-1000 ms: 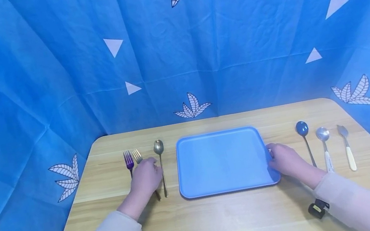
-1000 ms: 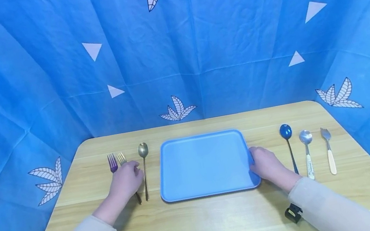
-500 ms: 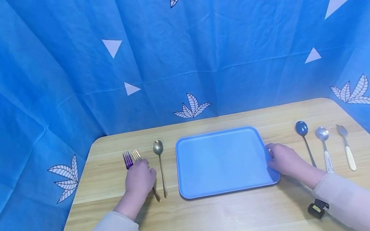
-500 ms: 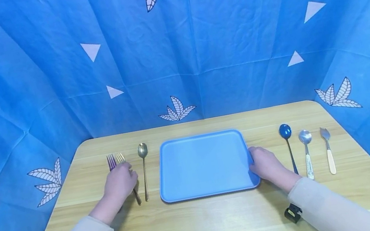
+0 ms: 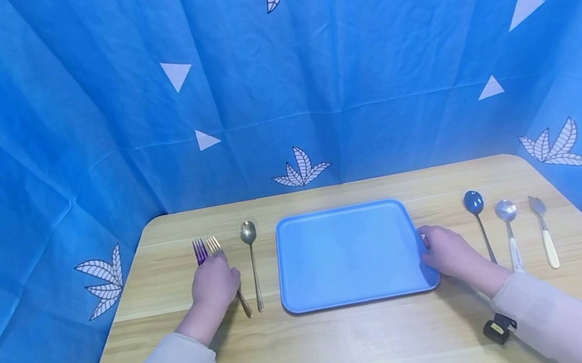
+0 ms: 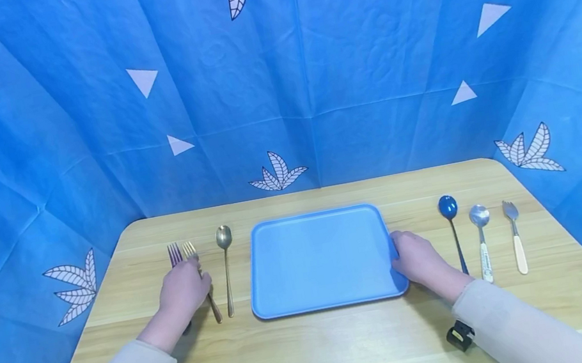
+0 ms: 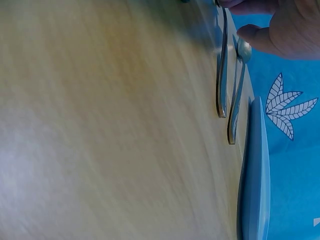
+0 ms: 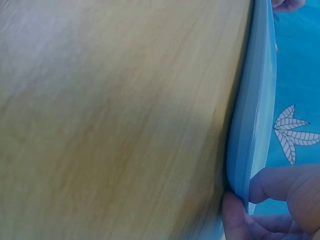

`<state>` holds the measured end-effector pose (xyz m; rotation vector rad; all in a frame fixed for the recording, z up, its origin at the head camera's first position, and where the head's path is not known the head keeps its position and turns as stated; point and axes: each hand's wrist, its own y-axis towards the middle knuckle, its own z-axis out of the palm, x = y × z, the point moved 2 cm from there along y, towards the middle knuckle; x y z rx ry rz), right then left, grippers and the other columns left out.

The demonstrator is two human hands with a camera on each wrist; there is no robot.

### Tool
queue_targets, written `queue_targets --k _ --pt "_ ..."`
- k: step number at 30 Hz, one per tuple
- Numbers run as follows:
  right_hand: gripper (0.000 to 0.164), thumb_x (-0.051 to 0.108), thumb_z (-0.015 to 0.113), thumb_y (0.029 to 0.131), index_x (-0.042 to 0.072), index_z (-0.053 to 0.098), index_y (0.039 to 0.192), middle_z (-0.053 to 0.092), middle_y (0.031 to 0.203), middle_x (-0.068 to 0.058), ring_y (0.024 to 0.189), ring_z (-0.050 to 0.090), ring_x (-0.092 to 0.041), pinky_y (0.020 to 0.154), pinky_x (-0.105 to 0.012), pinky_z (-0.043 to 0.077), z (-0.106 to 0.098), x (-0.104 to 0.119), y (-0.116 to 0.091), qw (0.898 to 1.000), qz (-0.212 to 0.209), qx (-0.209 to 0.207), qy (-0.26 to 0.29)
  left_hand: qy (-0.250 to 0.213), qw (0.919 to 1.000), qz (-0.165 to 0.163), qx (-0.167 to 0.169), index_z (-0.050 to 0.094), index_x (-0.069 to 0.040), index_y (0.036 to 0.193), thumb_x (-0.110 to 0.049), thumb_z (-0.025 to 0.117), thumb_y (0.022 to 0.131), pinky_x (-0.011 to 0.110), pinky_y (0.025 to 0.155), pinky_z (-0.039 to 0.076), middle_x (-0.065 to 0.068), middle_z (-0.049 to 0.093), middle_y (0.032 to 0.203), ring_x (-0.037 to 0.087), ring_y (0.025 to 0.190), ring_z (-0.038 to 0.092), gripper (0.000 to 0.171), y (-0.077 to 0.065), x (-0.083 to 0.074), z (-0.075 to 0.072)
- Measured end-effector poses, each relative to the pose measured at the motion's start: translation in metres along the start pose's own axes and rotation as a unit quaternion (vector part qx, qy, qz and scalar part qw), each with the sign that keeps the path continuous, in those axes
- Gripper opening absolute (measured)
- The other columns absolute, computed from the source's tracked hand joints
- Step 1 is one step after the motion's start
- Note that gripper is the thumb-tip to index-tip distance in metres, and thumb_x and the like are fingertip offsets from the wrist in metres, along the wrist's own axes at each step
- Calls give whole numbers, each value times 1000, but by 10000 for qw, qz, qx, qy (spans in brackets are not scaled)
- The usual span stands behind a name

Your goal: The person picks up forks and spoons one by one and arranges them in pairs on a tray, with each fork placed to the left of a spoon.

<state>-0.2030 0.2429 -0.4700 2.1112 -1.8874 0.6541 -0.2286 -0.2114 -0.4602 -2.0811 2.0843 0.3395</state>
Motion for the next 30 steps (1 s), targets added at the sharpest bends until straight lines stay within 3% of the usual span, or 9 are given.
queue_targets --k 13,23,30 --pt "57 -3 64 79 -19 47 131 55 70 -5 62 52 -19 57 -33 46 2 -1 0 10000 -33 -21 42 -58 9996 -207 160 58 15 119 -10 60 89 39 49 49 21 63 81 28 59 58 39 -1 0 -4" --pt "59 -2 66 79 -18 46 132 57 75 -6 66 54 -20 61 -34 48 1 -3 1 10000 28 2 -3 -71 9975 -539 462 53 11 132 -11 57 89 40 49 50 30 66 100 31 65 61 49 5 2 -2" --pt "59 -1 65 78 -18 47 132 58 75 -6 67 55 -20 62 -35 49 1 -4 2 10000 40 -4 -11 -131 9949 -764 642 57 10 129 -11 56 89 35 45 45 22 65 87 28 61 58 45 11 1 -2"
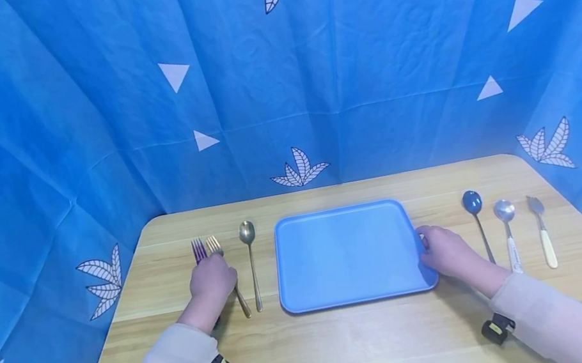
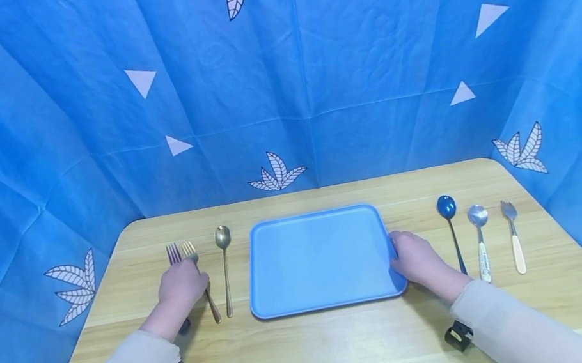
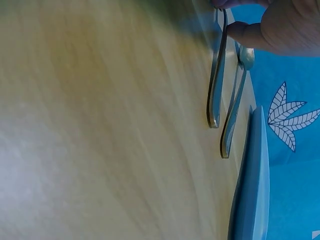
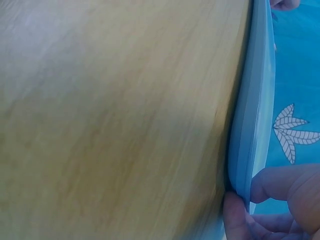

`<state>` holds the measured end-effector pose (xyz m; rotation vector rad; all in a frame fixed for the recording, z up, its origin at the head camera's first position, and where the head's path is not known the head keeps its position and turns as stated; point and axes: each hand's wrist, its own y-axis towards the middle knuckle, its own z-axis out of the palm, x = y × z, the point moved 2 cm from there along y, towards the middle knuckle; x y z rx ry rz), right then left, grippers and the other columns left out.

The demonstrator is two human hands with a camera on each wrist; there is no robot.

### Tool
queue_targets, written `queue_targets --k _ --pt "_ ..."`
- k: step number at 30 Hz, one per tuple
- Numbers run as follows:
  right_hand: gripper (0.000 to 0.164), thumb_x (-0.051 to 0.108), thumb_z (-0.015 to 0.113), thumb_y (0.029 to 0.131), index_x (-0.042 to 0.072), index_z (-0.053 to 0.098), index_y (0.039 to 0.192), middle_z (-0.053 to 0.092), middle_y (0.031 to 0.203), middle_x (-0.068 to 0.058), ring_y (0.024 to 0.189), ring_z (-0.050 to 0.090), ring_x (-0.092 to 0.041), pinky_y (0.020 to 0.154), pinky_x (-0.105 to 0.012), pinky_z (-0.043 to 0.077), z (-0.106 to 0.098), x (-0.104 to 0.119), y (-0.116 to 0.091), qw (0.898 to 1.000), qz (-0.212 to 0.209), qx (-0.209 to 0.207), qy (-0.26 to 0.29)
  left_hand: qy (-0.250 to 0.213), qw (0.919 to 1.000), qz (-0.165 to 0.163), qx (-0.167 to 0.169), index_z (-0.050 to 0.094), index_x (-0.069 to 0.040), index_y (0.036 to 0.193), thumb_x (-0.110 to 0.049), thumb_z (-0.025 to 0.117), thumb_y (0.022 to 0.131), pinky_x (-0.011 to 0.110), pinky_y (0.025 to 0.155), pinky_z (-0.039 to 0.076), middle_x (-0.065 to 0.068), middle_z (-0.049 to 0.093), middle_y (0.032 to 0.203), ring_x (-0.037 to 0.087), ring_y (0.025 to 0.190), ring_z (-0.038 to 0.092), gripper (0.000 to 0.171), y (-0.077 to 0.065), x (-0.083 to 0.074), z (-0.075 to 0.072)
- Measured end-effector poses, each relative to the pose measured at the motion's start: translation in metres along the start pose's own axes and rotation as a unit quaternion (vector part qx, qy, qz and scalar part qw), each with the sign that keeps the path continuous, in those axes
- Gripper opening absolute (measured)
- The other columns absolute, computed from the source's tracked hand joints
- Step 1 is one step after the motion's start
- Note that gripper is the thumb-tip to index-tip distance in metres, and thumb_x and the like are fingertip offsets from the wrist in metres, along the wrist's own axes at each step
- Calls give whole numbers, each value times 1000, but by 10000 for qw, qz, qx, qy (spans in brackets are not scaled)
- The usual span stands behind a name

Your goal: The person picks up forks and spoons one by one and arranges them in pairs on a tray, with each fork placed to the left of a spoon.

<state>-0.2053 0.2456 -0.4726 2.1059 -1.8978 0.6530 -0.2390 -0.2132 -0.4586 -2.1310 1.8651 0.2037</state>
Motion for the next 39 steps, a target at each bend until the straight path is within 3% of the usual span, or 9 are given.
queue_targets --k 11,24,33,36,39 --pt "59 -1 65 78 -18 47 132 58 76 -6 67 54 -20 62 -35 48 1 -1 -1 10000 7 -24 29 -69 9999 -69 124 66 5 101 -14 59 88 34 47 44 16 63 79 27 60 57 24 6 2 3" --pt "58 -1 65 79 -19 47 131 56 74 -6 66 53 -20 60 -34 46 1 -2 -1 10000 -12 -47 64 -224 9997 -24 30 65 9 113 -11 62 84 37 53 47 23 67 92 28 64 59 35 6 0 1" --pt "58 -1 65 79 -18 47 132 55 73 -6 64 52 -20 59 -33 46 1 -1 -1 9999 18 -37 110 -353 9994 63 9 54 5 137 -7 62 84 37 58 49 30 62 123 29 71 61 55 9 1 6" --pt "59 -1 65 79 -18 47 133 55 72 -5 64 51 -19 58 -33 45 2 -1 -2 9999 52 -28 149 -378 9993 29 12 55 4 137 -7 62 85 36 56 48 29 63 122 28 70 60 54 10 1 7" --pt "59 -1 65 79 -18 47 132 55 73 -5 64 51 -19 58 -33 45 2 0 -2 9999 37 -39 154 -390 9992 18 23 63 5 124 -8 62 85 35 53 46 26 68 106 27 65 58 41 9 0 6"
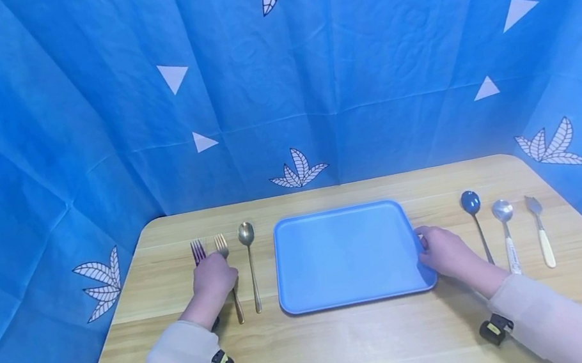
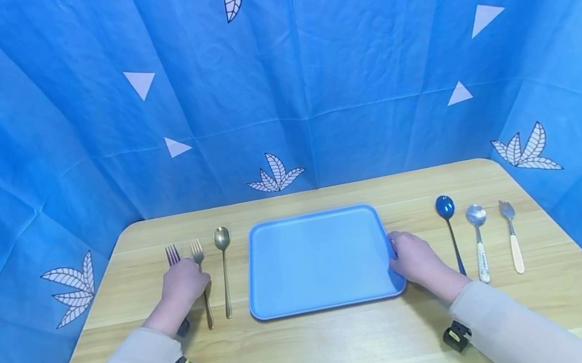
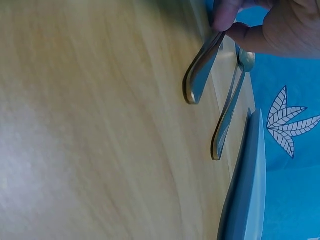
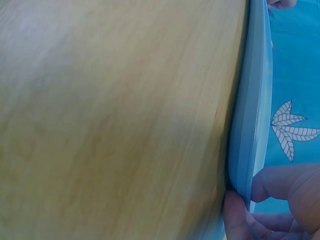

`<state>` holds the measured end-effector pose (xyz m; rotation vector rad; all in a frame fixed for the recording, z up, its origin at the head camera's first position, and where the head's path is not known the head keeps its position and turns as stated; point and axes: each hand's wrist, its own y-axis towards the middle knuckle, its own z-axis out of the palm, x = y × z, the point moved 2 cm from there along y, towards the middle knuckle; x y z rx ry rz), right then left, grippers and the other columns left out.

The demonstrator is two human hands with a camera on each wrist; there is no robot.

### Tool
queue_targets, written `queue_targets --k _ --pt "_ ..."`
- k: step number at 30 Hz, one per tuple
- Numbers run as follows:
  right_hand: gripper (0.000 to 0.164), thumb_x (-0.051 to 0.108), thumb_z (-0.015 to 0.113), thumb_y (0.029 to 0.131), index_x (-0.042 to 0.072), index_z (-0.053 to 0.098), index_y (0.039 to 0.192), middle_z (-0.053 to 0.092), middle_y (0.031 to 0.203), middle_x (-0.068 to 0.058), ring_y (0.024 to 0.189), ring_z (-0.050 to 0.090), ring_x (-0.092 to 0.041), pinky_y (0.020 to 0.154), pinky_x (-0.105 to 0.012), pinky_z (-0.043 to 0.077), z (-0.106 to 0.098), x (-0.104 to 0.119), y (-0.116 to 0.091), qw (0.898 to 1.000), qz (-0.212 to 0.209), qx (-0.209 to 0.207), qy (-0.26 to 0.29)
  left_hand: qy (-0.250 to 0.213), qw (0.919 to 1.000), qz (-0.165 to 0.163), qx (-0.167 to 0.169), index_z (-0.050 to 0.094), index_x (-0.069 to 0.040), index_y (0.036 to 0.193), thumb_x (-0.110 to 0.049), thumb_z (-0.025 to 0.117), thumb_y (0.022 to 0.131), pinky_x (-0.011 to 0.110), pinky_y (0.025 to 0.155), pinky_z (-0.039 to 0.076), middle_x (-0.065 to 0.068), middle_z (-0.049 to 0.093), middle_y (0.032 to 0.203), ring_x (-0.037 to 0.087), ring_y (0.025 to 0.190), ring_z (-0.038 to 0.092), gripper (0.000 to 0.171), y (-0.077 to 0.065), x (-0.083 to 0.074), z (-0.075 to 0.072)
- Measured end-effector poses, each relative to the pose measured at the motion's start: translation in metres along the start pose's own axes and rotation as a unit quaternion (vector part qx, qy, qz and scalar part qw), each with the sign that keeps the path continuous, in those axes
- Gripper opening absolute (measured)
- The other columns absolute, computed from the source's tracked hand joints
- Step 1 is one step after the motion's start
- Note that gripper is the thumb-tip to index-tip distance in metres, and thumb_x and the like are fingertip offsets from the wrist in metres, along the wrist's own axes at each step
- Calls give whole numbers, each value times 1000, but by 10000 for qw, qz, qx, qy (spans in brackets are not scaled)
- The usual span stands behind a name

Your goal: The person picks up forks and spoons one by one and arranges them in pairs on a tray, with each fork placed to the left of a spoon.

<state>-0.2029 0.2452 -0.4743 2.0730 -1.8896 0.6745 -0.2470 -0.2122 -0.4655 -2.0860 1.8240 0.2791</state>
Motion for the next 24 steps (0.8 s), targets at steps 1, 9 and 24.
queue_targets --k 1,9,24 --pt "59 -1 65 79 -18 47 132 55 73 -5 64 52 -19 58 -33 45 0 0 0 10000 0 -3 -3 8 10000 -8 6 66 5 116 -8 63 85 35 53 45 23 69 98 26 64 57 34 0 0 0" --pt "58 -1 65 78 -18 48 131 56 75 -5 65 52 -19 59 -33 45 0 0 0 10000 -26 -11 -20 32 10000 -4 26 68 6 92 -9 63 85 34 50 44 13 63 77 23 58 55 17 -1 1 1" --pt "60 -1 66 79 -18 46 133 61 82 -8 70 57 -20 64 -36 51 1 -2 1 10000 -15 26 -2 -35 10000 43 56 66 1 85 -9 62 83 32 52 44 13 63 78 24 60 55 11 -4 -6 -4"
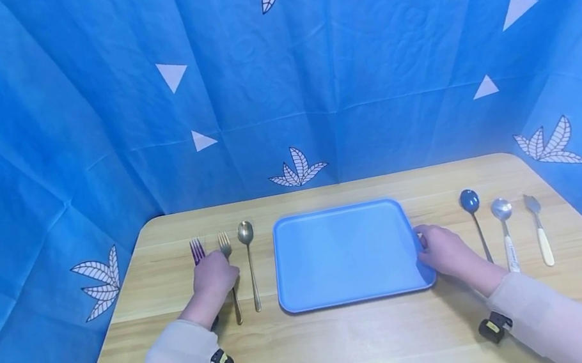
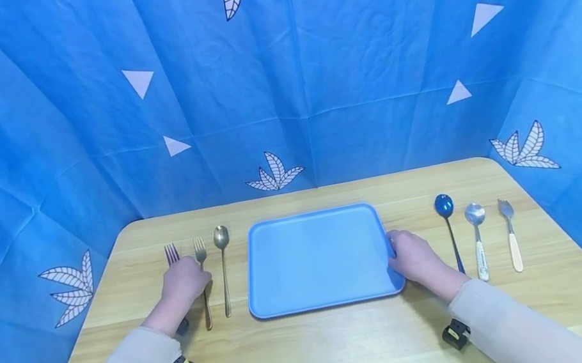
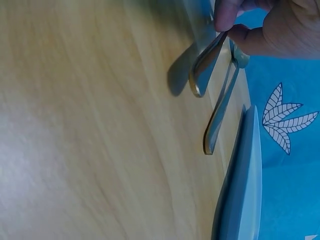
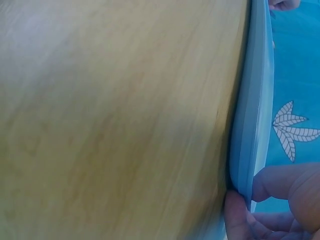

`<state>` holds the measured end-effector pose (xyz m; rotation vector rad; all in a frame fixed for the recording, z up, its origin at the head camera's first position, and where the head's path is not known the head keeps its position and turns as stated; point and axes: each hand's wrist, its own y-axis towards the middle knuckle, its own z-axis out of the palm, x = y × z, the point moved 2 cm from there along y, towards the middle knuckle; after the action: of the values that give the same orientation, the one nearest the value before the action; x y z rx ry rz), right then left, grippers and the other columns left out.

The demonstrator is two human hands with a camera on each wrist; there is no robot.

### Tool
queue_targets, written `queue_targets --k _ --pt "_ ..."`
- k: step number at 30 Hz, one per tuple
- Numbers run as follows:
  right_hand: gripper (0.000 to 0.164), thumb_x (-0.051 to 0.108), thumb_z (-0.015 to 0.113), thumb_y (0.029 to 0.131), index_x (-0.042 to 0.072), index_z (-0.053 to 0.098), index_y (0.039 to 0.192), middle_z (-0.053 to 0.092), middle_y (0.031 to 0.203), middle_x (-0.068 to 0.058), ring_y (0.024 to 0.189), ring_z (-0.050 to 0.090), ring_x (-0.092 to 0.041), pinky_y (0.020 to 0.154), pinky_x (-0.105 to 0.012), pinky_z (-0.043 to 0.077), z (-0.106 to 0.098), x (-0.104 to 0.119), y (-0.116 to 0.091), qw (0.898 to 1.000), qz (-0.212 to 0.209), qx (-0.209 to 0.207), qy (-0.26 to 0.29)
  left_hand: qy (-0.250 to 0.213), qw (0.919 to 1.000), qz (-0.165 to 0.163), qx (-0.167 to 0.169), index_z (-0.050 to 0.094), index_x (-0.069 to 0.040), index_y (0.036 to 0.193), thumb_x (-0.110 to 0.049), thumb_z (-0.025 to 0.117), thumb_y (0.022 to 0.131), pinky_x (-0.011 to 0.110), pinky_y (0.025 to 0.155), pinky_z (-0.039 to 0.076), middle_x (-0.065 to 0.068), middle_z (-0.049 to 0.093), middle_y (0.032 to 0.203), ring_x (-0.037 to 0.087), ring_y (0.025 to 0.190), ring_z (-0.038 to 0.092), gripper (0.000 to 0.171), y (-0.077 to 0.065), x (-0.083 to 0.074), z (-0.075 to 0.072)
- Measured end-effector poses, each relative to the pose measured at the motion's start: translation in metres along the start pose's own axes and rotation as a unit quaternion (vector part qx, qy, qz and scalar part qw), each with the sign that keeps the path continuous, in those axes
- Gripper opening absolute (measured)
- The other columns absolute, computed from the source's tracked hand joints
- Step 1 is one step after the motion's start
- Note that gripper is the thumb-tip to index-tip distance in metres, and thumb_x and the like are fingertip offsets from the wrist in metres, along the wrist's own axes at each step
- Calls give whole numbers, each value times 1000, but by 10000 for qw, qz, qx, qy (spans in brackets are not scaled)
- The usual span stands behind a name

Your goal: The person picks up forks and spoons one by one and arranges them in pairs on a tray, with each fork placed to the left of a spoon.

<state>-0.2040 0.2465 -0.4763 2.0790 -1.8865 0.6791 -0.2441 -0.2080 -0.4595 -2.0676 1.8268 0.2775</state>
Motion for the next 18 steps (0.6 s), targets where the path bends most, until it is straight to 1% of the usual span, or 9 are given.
queue_targets --k 2,6,13,18 --pt "61 0 66 78 -18 46 133 62 83 -9 72 58 -21 66 -38 52 0 0 0 10000 -5 5 -6 3 10000 47 -38 63 -2 77 -8 63 83 33 52 44 11 61 74 24 60 55 9 -1 -1 -1" --pt "61 -1 67 78 -19 45 133 63 85 -10 74 59 -22 69 -40 53 -1 0 0 10000 -10 11 -6 29 9999 110 -86 57 -7 68 -8 63 82 34 53 44 9 59 70 23 59 54 16 -2 -3 -2" --pt "60 -2 66 79 -20 45 132 62 83 -10 72 58 -22 65 -37 52 -3 2 -1 10000 -26 23 32 -67 10000 59 -19 60 -6 75 -10 64 84 33 53 44 9 61 73 23 60 55 11 -4 -7 -4" --pt "60 -1 66 79 -19 46 132 64 86 -13 75 59 -23 69 -41 53 -2 2 -1 10000 -35 -8 14 -75 9997 213 -58 59 -6 74 -9 65 84 34 53 45 8 60 70 23 59 54 12 -6 -13 -7"
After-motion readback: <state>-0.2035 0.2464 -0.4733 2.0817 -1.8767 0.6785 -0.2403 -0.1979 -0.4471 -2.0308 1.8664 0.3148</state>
